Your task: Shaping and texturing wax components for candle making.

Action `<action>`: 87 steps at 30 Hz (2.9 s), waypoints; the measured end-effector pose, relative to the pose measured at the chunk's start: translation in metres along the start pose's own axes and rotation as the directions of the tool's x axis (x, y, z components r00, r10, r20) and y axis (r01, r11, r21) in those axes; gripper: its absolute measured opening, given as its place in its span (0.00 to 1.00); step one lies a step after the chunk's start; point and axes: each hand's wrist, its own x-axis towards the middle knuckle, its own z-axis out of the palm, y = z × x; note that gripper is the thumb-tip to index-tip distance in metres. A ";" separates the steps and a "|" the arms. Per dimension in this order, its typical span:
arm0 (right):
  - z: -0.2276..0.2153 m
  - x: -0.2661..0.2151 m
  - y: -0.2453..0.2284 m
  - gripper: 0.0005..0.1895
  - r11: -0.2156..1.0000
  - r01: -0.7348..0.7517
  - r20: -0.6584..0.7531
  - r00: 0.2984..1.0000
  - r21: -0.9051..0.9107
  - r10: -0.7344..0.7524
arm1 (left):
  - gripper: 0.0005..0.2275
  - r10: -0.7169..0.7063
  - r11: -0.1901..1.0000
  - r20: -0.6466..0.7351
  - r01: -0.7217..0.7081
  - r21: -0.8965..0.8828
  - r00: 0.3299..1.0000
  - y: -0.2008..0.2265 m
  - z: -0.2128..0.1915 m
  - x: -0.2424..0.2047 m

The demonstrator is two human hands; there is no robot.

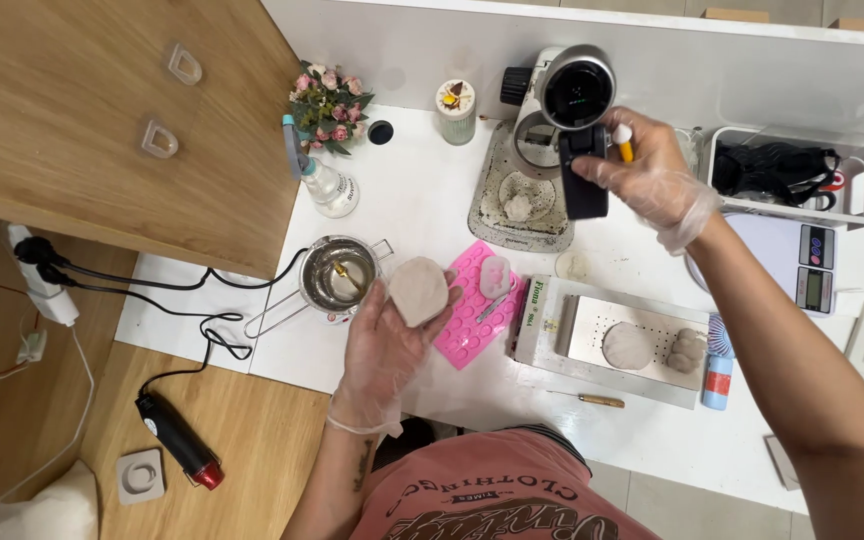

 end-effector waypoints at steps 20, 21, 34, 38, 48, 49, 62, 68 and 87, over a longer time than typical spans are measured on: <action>-0.004 0.013 -0.011 0.26 0.984 -0.001 0.011 1.000 -0.178 0.003 | 0.28 0.024 0.983 -0.093 -0.040 -0.178 0.995 0.009 -0.019 -0.027; -0.005 0.013 -0.010 0.26 0.989 -0.020 0.007 1.000 -0.145 0.022 | 0.28 0.022 0.986 -0.085 -0.036 -0.165 0.996 0.009 -0.019 -0.026; -0.137 -0.026 0.150 0.29 0.772 -0.453 -0.285 0.889 -0.446 0.357 | 0.29 0.020 0.997 -0.161 -0.007 0.082 0.987 0.001 0.010 -0.017; -0.185 -0.028 0.242 0.23 0.382 -0.579 -0.403 0.798 -0.720 0.448 | 0.30 -0.043 0.996 -0.187 0.057 0.065 0.981 -0.010 0.024 -0.002; -0.245 -0.001 0.397 0.18 0.260 -0.299 -0.306 0.952 -0.918 0.015 | 0.26 0.036 0.997 -0.094 -0.042 -0.062 0.995 -0.030 0.053 0.009; -0.244 0.005 0.406 0.18 0.265 -0.289 -0.296 0.955 -0.920 0.015 | 0.26 0.043 0.997 -0.103 -0.049 -0.062 0.994 -0.029 0.055 0.008; 0.006 -0.232 0.087 0.24 0.917 -0.398 0.017 0.917 -0.035 0.399 | 0.27 0.013 0.997 0.121 -0.004 -0.080 0.993 0.004 0.018 -0.028; 0.202 -0.256 0.105 0.21 0.709 -0.662 0.220 0.675 -0.243 0.705 | 0.26 -0.020 0.991 0.175 0.043 -0.129 0.984 0.031 -0.006 -0.047; 0.290 -0.124 0.174 0.33 0.556 -0.374 0.128 0.736 -0.742 0.665 | 0.27 0.012 0.921 0.080 0.021 -0.389 0.997 0.078 -0.035 -0.035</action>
